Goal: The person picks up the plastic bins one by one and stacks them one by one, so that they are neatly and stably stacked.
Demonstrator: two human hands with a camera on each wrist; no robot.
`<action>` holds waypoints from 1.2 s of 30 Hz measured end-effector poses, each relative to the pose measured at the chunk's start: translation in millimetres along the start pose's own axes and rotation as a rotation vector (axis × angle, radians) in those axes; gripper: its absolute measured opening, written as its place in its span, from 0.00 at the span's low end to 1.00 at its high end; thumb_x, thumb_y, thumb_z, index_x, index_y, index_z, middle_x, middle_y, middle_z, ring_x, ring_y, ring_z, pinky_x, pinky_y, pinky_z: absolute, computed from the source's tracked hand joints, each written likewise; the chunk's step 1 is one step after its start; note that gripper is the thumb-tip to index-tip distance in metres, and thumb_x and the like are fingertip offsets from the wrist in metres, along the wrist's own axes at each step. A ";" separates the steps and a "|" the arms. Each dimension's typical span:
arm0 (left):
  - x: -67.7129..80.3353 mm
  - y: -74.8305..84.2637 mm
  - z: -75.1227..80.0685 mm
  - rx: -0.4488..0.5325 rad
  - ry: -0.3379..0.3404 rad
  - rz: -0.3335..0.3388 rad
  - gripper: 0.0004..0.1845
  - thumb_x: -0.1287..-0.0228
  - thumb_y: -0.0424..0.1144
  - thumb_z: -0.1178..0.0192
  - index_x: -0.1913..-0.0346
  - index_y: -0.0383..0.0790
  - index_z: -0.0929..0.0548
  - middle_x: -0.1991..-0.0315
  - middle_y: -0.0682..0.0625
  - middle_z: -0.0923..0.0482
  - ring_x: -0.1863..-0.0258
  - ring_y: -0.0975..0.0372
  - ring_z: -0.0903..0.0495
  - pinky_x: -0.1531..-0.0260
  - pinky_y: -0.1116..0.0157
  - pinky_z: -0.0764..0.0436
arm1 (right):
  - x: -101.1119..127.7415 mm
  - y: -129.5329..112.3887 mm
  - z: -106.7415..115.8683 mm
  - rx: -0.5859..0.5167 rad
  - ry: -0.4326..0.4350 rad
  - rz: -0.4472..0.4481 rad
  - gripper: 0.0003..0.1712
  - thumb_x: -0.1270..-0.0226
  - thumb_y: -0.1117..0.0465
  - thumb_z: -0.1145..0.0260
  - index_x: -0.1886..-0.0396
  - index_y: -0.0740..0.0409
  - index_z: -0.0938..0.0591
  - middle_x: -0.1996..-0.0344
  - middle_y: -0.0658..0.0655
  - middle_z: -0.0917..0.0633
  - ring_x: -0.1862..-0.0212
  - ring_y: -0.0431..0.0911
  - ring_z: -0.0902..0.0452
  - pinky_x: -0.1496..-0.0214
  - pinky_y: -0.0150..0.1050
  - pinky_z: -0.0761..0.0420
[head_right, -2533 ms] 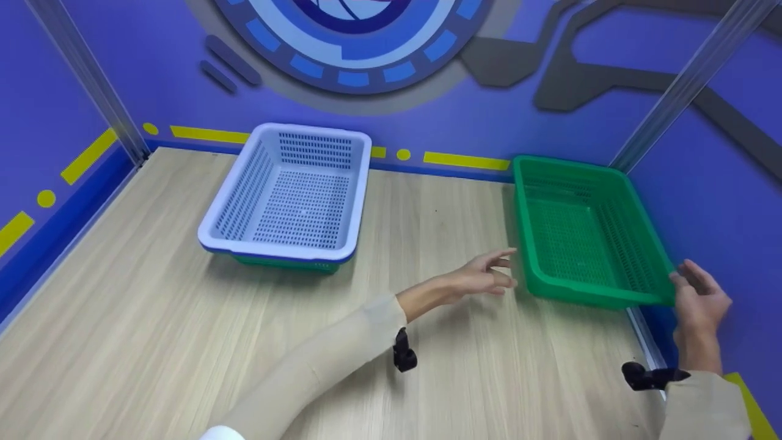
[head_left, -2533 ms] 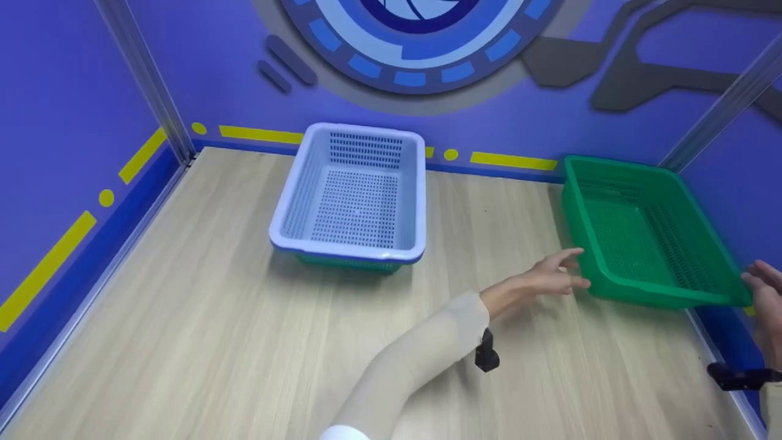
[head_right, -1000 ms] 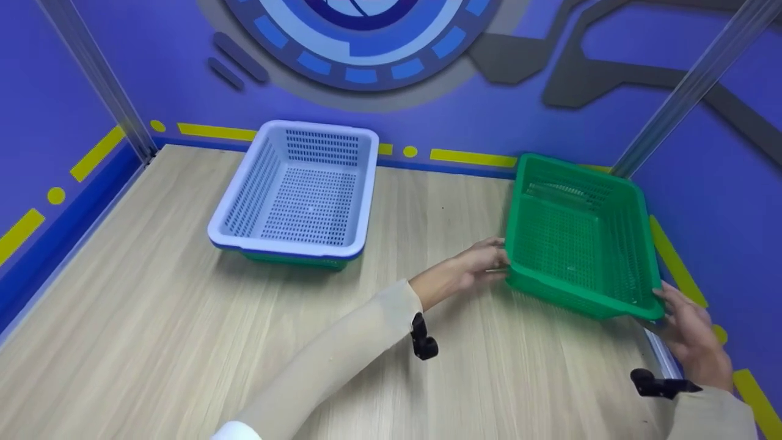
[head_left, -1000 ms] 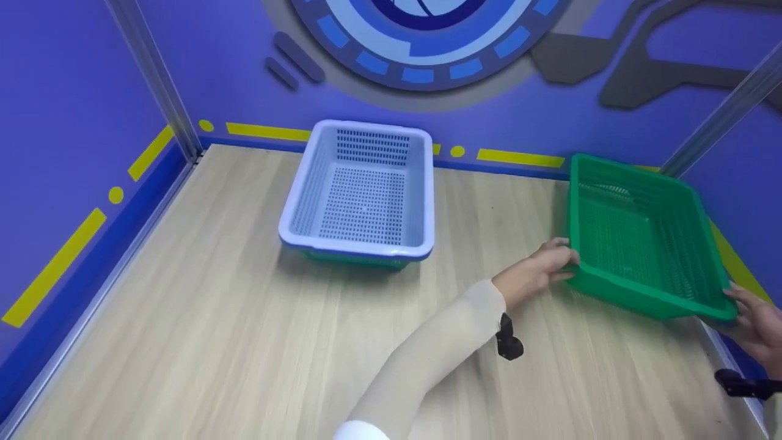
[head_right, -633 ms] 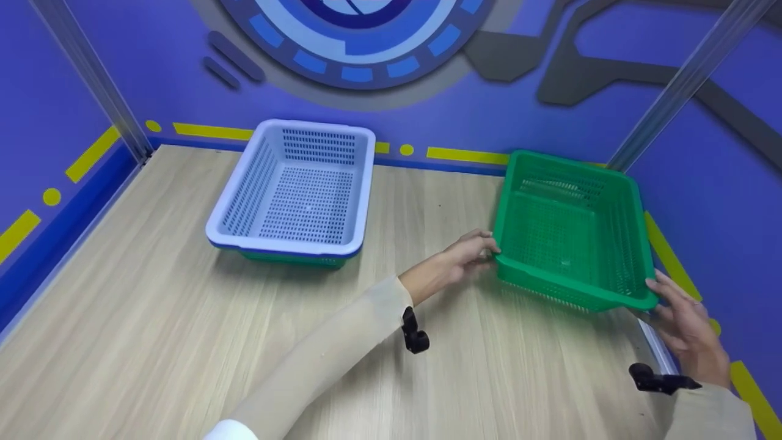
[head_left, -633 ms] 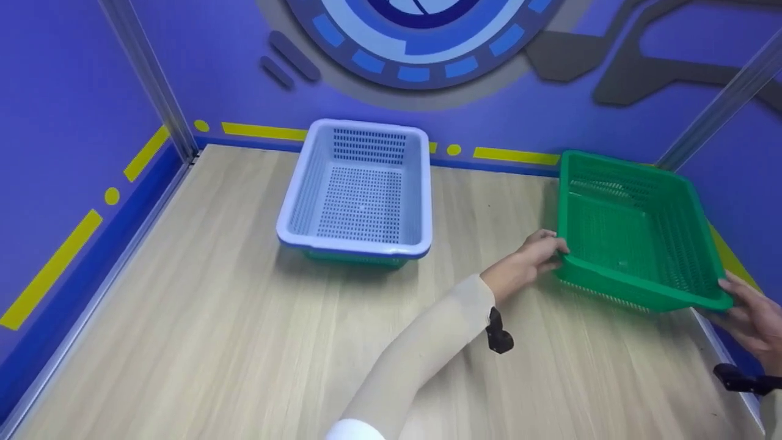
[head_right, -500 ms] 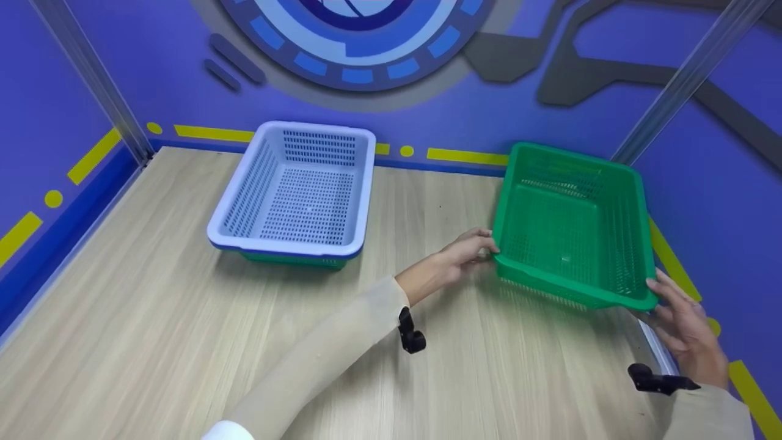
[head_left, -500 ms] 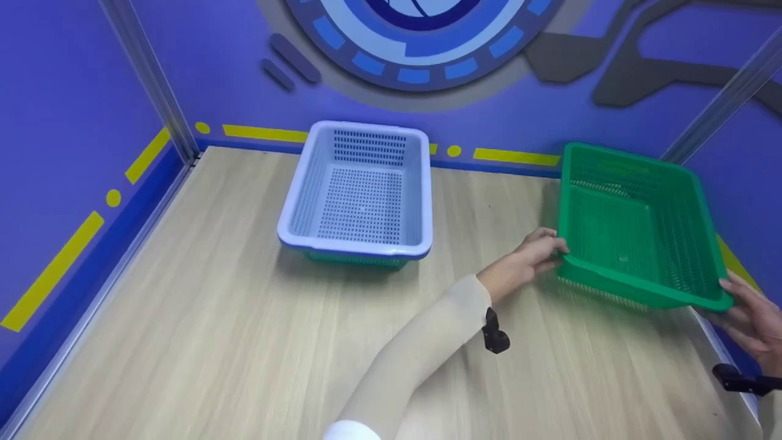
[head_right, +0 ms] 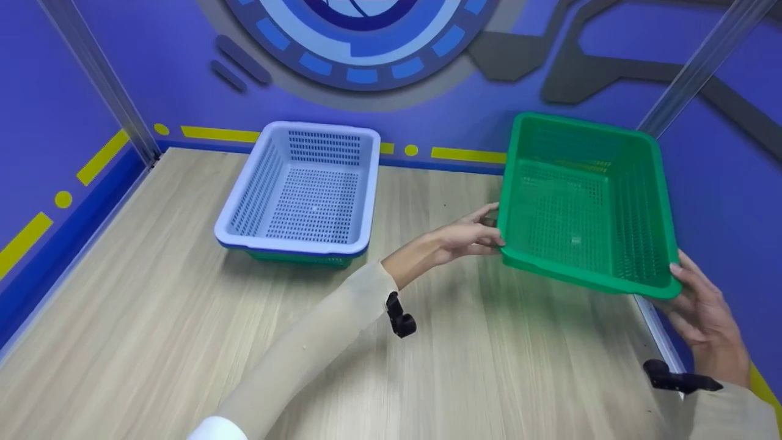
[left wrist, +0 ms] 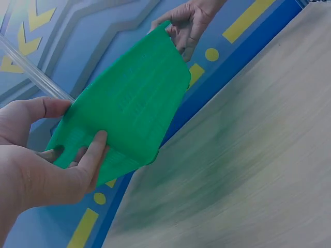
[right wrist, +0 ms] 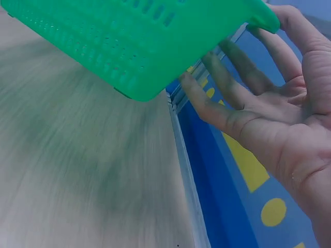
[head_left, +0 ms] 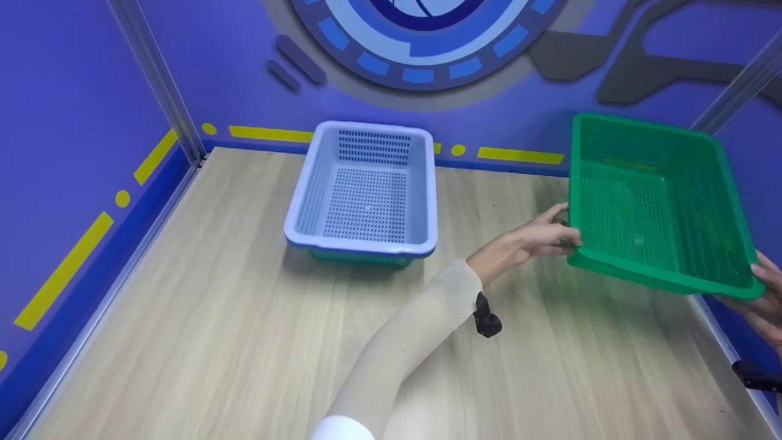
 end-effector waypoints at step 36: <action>85.8 70.1 34.7 -0.024 -0.174 -0.063 0.50 0.46 0.23 0.37 0.28 0.67 0.46 0.51 0.41 0.22 0.57 0.57 0.19 0.41 0.58 0.25 | -35.5 3.7 -121.9 0.107 -0.272 -0.043 0.33 0.26 0.71 0.72 0.23 0.50 0.59 0.39 0.64 0.28 0.44 0.57 0.23 0.41 0.50 0.24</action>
Point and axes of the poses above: each hand's wrist, its own x-axis away from the middle knuckle, its own z-axis out of the back of the hand, y = z × x, the point moved 10 cm from there along -x, towards the middle knuckle
